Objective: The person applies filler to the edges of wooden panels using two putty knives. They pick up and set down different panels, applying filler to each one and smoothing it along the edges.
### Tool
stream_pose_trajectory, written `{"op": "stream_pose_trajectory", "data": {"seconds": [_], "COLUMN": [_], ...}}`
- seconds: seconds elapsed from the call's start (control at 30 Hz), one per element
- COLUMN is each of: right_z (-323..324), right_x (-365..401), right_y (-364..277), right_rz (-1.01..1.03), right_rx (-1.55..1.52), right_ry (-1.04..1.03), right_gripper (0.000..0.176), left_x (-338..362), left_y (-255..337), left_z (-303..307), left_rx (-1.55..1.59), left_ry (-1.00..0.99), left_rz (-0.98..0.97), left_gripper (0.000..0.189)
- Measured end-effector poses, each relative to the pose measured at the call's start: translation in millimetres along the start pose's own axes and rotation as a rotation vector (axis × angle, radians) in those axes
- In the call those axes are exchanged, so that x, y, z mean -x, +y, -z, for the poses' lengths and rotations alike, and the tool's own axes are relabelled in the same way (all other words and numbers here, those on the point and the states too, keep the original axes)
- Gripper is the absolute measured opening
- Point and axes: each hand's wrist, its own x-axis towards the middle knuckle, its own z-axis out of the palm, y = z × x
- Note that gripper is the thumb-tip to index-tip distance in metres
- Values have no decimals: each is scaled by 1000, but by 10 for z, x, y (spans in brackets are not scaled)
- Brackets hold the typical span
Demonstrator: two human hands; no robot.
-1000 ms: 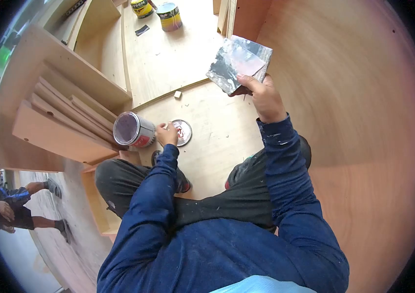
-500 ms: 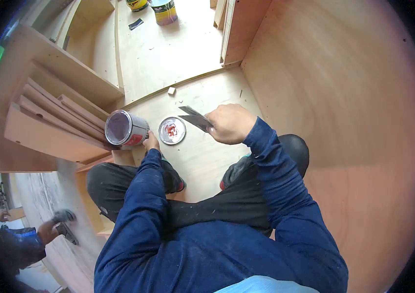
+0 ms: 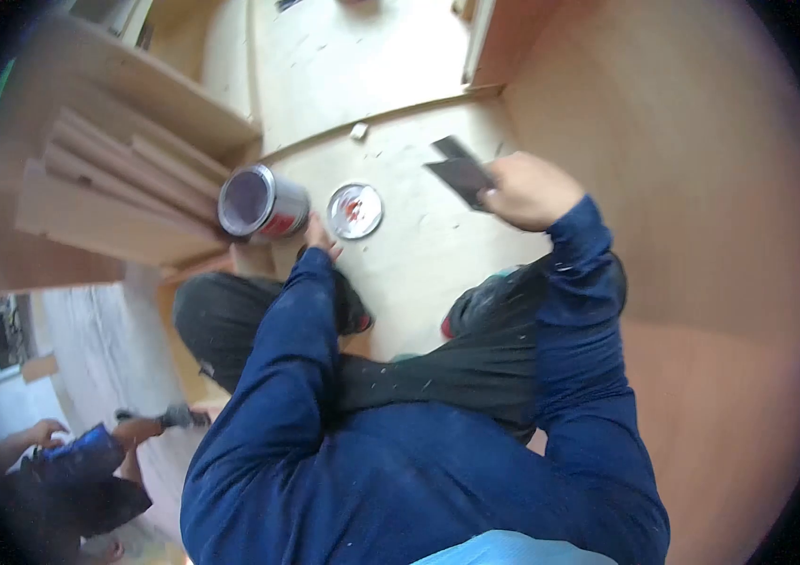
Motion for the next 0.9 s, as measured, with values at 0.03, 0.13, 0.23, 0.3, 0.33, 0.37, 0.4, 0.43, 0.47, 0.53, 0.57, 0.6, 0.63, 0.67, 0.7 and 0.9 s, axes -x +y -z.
{"op": "stream_pose_trajectory", "data": {"seconds": [0.03,0.13,0.23,0.3,0.33,0.37,0.4,0.43,0.47,0.53,0.57,0.6,0.63,0.67,0.7,0.9], "right_z": [38,167,163,131,136,152,157,148,138,84,67,58,43,6,-23,-98], "right_x": [15,4,10,25,29,32,28,29,28,39,40,34,24,27,22,-2], "right_y": [-74,-202,-239,-231,-240,-252,-258,-260,-262,-263,-259,-245,-232,-225,-216,-300], "right_rz": [-7,-23,-53,-54,-49,-51,-53,-50,-43,-39,-44,-50,-54,-26,2,54], "right_rx": [-7,-16,-10,-1,-4,-4,-4,-7,-10,-17,-4,11,10,23,36,39], "right_ry": [25,24,4,25,24,4,-16,-17,-18,-21,-40,-57,-53,-69,-87,-79], "right_gripper": [25,25,25,26,26,26,26,26,25,24,23,22,22,21,20,19], "left_x": [386,379,562,603,613,621,616,609,592,21,-27,-46,-56,-49,-10,-62], "left_y": [134,173,216,202,190,177,164,158,172,2,3,32,38,-3,-21,-42], "left_z": [-34,-30,-55,-58,-57,-58,-64,-71,-78,-27,-26,-59,-105,-138,-166,-372], "left_rx": [50,64,76,69,57,58,29,0,-30,-20,-168,-315,-318,-256,-193,-280], "left_ry": [4,-16,24,9,-12,-7,-18,-31,-46,-22,-10,-1,-5,64,134,225], "left_rz": [-5,-14,12,-37,-81,-83,-99,-115,-131,-41,-144,-249,-252,-204,-154,-167], "left_gripper": [90,85,83,83,82,82,82,81,81,77,74,72,72,70,69,70]}}
